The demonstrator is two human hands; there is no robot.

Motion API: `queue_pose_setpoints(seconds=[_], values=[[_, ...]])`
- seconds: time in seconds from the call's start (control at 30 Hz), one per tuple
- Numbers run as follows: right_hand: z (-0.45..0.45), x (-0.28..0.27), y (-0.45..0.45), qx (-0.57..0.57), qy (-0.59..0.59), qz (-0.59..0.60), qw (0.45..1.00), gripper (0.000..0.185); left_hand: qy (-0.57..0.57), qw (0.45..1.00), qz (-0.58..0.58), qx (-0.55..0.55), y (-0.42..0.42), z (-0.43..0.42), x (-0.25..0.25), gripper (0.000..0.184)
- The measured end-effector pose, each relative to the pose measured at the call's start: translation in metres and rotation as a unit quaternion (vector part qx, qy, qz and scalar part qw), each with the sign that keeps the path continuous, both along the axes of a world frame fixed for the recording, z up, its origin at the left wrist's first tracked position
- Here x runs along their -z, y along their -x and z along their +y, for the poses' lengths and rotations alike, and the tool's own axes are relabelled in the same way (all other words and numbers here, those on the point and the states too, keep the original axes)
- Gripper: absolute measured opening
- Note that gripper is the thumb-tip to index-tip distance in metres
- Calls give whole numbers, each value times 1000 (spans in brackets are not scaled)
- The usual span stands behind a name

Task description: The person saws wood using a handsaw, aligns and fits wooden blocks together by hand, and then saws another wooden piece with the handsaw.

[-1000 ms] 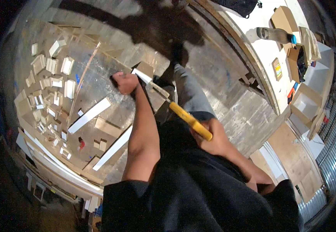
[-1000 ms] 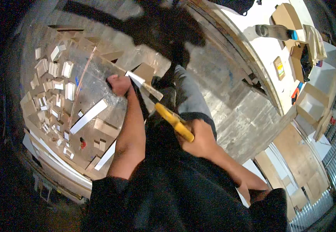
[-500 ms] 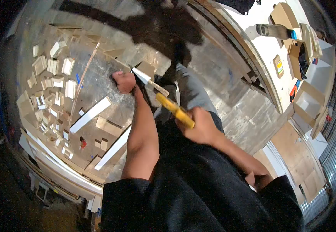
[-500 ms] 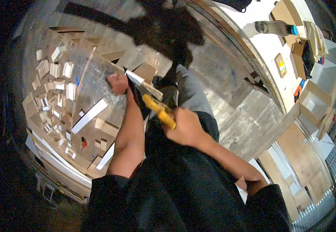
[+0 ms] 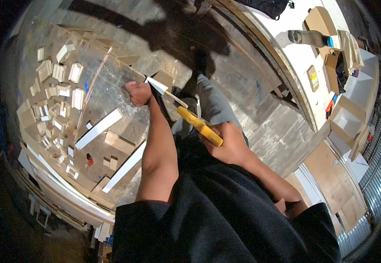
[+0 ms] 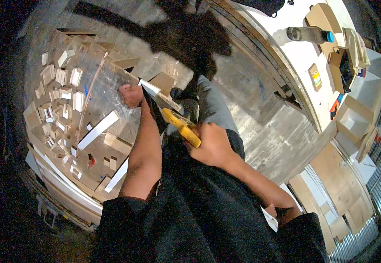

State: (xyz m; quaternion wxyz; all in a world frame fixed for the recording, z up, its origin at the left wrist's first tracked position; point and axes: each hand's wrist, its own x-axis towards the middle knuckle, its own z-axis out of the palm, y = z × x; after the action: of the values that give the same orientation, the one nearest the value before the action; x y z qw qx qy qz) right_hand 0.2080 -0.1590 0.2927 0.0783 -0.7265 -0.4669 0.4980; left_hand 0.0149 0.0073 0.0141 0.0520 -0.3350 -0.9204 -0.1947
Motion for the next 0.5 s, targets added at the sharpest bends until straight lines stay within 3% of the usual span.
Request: queue_pose_setpoints(seconds=[0.07,0.17,0.23,0.33,0.4,0.43,0.47,0.5], values=[[6,-12,1,-13,86,33,996,24,-2,1000,10,-2,-3,1,-2,15],[7,-54,-2,47,41,69,996,27,-11,1000,13,-1,-5,-1,-2,15],[16,-35,8,45,45,48,997,28,-61,997,-6,54,3,-3,5,15],[15,-13,13,19,60,15,998,24,-32,999,-23,19,3,-3,10,15],[2,-17,7,17,31,37,999,24,-29,998,-47,30,0,-3,4,15],[-2,-33,10,-15,35,-14,999,23,-22,999,-28,12,-6,-2,2,16],[4,-48,7,44,9,50,998,23,-13,1000,-5,-8,-4,0,-1,16],[11,-43,7,51,38,43,997,23,-21,999,4,24,1,-2,7,16]])
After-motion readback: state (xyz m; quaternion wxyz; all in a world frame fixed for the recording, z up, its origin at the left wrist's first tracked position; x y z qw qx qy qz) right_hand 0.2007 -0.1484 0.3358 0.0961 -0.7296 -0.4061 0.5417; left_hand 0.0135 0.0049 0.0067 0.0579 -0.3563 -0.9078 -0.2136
